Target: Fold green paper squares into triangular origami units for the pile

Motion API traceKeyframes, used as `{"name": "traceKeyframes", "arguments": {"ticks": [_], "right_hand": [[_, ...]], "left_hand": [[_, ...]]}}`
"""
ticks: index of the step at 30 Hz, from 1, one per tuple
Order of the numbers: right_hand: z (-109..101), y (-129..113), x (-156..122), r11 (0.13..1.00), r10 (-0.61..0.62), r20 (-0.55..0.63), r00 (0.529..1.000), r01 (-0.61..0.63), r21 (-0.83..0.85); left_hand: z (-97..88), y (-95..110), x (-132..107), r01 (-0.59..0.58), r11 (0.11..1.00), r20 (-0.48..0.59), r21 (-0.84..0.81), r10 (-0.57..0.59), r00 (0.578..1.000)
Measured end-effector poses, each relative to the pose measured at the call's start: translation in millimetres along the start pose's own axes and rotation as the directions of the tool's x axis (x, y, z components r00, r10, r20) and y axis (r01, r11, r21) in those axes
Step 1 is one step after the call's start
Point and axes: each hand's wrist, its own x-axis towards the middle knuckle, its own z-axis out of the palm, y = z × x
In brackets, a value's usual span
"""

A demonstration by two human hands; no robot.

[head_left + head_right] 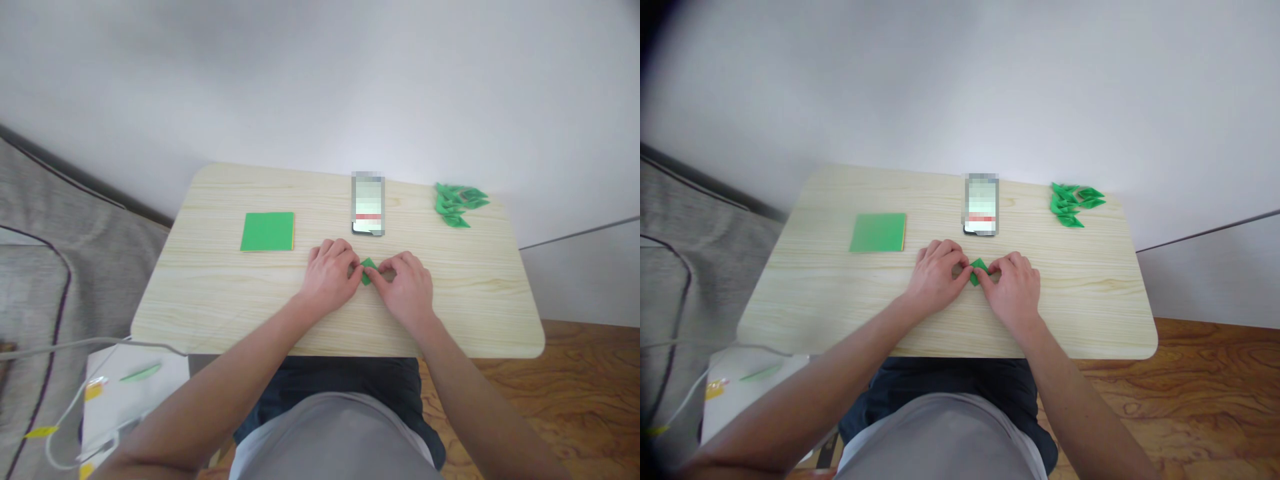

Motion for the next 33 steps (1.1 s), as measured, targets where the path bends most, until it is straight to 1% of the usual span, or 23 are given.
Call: {"name": "traceKeyframes", "arguments": {"ticks": [8, 12, 15, 17, 23, 28, 33], "right_hand": [[-3, -1, 5, 0.999, 0.035, 0.054, 0.998, -0.035, -0.009], [-6, 6, 6, 0.999, 0.003, 0.101, 0.995, -0.008, 0.041], [-11, 13, 6, 0.994, -0.049, 0.152, 0.987, 0.034, 0.101], [-13, 16, 6, 0.992, -0.081, 0.173, 0.982, 0.062, 0.109], [-17, 13, 12, 0.994, -0.109, 0.213, 0.971, 0.106, 0.027], [-16, 5, 17, 0.992, -0.074, 0.206, 0.976, 0.093, -0.082], [-9, 4, 11, 0.993, -0.079, 0.136, 0.987, 0.09, -0.075]], "left_hand": [[-4.2, 1, 5, -0.032, 0.999, 0.061, 0.043, 0.029, 0.998], [-6.1, 1, 6, -0.053, 0.997, 0.079, 0.058, 0.048, 0.996], [-5.2, 1, 5, -0.049, 0.998, 0.07, 0.049, 0.046, 0.996], [-3.1, 1, 2, -0.032, 0.999, 0.055, 0.029, 0.031, 0.998], [3.3, 2, -2, 0.01, 1.0, 0.0, -0.021, -0.01, 1.0], [3.8, 5, -2, 0.02, 1.0, -0.017, 0.003, -0.02, 1.0], [3.3, 6, -3, 0.016, 1.0, -0.011, 0.025, -0.016, 1.0]]}}
